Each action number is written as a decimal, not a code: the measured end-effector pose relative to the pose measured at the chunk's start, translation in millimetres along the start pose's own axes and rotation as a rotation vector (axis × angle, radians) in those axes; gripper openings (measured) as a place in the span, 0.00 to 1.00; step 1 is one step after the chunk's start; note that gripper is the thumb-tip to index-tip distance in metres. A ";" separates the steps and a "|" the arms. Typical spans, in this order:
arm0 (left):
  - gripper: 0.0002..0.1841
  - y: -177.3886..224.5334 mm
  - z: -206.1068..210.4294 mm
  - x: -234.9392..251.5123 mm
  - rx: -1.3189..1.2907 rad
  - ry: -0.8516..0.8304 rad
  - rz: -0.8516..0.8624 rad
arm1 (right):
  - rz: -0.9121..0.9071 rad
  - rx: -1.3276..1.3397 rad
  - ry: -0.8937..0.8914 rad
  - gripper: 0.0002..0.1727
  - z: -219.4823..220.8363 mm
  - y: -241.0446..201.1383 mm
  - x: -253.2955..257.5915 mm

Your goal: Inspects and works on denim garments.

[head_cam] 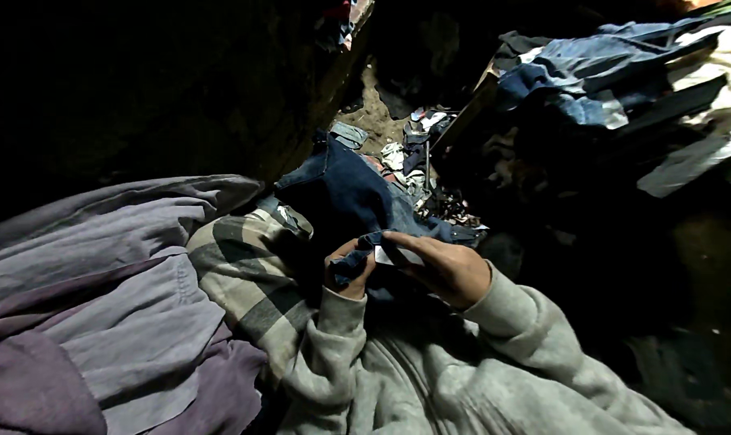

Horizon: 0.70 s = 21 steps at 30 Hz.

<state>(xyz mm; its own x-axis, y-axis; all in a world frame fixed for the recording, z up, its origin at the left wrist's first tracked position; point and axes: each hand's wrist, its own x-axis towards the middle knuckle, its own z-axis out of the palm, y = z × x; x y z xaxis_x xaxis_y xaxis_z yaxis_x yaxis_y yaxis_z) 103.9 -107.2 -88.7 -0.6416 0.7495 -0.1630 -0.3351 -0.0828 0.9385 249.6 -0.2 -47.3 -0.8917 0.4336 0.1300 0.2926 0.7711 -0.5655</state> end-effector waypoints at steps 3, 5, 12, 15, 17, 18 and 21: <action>0.07 4.7 1.8 -1.2 0.012 0.007 -0.027 | -0.003 -0.020 0.017 0.26 2.0 0.7 -1.7; 0.06 2.1 0.8 -1.0 0.015 -0.014 -0.002 | 0.004 -0.026 0.053 0.25 4.6 0.7 -2.2; 0.06 -3.7 5.1 -7.4 0.133 -0.025 0.180 | 0.119 0.037 0.120 0.22 20.8 -5.0 -7.3; 0.06 -8.0 10.8 -9.1 0.189 0.008 0.228 | 0.164 0.113 0.151 0.22 30.1 -6.2 -5.7; 0.07 -10.6 12.5 -8.8 0.227 0.030 0.273 | 0.182 0.161 0.166 0.22 35.0 -4.9 -3.7; 0.07 -10.9 12.3 -8.6 0.221 0.037 0.272 | 0.179 0.191 0.169 0.22 36.4 -3.5 -2.7; 0.07 -12.2 12.0 -6.3 0.149 0.034 0.233 | 0.147 0.223 0.153 0.22 33.5 -0.5 -0.9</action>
<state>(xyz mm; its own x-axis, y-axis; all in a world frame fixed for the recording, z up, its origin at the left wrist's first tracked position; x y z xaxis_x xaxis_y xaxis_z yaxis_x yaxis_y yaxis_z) 120.3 -103.1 -95.4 -0.7132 0.6988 0.0547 -0.0725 -0.1512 0.9858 238.6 -16.6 -74.5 -0.7777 0.6116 0.1450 0.3168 0.5807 -0.7500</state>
